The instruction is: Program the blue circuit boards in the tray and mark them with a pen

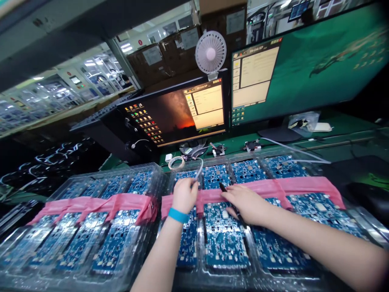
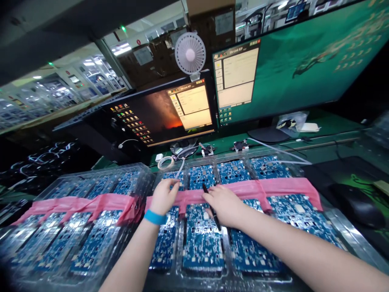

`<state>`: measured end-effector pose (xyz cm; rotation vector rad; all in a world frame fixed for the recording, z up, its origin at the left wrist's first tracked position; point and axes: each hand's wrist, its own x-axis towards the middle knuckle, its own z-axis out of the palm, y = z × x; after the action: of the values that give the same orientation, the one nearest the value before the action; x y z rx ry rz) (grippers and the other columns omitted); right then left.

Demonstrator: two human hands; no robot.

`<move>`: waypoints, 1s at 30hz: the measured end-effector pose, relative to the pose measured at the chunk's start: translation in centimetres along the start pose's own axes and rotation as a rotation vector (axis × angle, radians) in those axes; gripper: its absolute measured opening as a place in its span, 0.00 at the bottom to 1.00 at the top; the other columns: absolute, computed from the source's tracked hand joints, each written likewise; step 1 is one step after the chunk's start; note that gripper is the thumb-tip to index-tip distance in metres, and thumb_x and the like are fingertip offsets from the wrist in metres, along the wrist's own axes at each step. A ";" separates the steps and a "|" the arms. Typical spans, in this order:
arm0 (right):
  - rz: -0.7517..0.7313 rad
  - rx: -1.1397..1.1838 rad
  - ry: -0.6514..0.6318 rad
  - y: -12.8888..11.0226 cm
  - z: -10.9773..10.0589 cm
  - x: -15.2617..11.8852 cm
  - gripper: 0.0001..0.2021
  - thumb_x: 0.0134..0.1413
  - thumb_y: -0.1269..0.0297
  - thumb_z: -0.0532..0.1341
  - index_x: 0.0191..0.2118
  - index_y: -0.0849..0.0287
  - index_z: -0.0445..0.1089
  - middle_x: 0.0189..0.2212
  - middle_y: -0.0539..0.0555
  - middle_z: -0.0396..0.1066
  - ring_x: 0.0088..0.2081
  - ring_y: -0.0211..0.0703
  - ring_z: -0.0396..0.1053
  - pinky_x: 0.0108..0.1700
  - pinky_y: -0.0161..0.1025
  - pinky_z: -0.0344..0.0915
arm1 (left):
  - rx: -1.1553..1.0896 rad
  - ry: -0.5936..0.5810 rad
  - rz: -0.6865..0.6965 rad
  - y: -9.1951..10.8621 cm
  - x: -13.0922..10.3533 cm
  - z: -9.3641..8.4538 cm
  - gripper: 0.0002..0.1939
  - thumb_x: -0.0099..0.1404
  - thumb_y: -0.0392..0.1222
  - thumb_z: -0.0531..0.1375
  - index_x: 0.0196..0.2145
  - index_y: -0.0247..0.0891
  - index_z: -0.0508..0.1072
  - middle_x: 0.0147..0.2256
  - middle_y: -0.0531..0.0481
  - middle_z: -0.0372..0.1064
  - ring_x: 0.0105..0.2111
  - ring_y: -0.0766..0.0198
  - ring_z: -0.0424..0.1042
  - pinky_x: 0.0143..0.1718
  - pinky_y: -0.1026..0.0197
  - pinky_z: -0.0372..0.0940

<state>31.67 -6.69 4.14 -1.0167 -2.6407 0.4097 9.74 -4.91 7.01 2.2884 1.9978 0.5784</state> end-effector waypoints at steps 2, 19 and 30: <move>0.054 0.023 0.011 1.5 0.5 -0.3 0.21 0.48 0.63 0.53 0.49 0.64 0.59 0.43 0.61 0.64 0.50 0.51 0.54 0.50 0.47 0.51 | 0.004 -0.025 0.018 1.0 2.5 2.1 0.10 0.58 0.40 0.50 0.26 0.35 0.68 0.29 0.48 0.68 0.33 0.62 0.65 0.44 0.56 0.55; 0.104 0.158 -0.043 3.2 1.1 -0.3 0.23 0.49 0.61 0.53 0.52 0.61 0.57 0.50 0.61 0.58 0.53 0.50 0.52 0.52 0.47 0.50 | -0.019 -0.068 0.040 -0.5 5.8 7.5 0.10 0.55 0.39 0.53 0.19 0.37 0.64 0.30 0.51 0.69 0.39 0.59 0.59 0.45 0.56 0.53; 0.111 0.164 -0.053 3.1 1.1 -0.4 0.23 0.48 0.62 0.54 0.52 0.60 0.57 0.50 0.60 0.58 0.53 0.49 0.51 0.53 0.47 0.49 | -0.027 -0.023 0.063 -0.5 5.5 7.9 0.10 0.56 0.40 0.53 0.20 0.37 0.63 0.29 0.51 0.68 0.40 0.59 0.59 0.46 0.55 0.51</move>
<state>33.50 -4.92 1.96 -1.1160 -2.5534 0.6739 12.25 2.12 0.85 2.3389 1.9021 0.5773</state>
